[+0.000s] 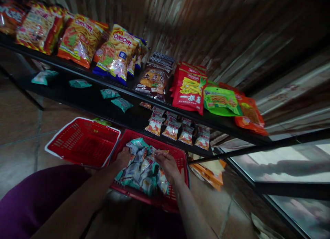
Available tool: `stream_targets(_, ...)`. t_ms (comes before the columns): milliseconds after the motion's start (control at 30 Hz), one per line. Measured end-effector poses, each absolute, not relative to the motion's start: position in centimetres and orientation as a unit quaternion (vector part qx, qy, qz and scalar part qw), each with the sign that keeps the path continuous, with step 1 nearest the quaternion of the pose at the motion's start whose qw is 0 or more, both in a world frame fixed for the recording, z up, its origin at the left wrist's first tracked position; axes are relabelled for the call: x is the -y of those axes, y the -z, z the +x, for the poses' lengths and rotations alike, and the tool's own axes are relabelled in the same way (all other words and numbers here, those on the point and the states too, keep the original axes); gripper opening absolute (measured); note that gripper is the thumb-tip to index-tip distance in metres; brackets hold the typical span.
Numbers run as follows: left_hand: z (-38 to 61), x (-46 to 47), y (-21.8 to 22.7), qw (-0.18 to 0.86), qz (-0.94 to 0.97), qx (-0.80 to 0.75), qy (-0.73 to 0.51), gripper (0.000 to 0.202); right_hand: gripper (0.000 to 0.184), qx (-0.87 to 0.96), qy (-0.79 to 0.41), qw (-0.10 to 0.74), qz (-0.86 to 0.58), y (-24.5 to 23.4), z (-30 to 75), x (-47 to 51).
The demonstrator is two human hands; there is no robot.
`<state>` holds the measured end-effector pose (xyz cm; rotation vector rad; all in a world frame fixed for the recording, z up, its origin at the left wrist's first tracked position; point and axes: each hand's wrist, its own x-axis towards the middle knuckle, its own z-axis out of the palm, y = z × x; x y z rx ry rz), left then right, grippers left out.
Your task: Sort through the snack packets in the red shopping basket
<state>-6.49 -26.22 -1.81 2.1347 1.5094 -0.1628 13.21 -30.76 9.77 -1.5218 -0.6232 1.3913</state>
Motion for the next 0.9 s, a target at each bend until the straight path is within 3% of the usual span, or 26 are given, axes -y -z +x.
stream_targets(267,-8.4,26.4,0.3,0.262,0.783,-0.547,0.135,0.042,0.032,0.301,-0.568,0.445,-0.623,-8.1,12.9,30.6)
stream_targets(500,-9.7,23.8,-4.2,0.244,0.774,-0.576,0.096,0.034,0.034,0.343,-0.536,0.418,-0.648,-7.0,13.3,30.3)
stream_targets(667,-9.3,22.6,-9.7,0.239,0.748,-0.619,0.027,0.028,0.037,0.339,-0.530,0.454,-0.630,-7.7,13.0,30.5)
stream_targets(900,-7.8,23.8,-11.2,0.446,0.574,-0.651,-0.218,0.014,0.048,0.256,-0.601,0.471,-0.593,-9.4,12.3,31.0)
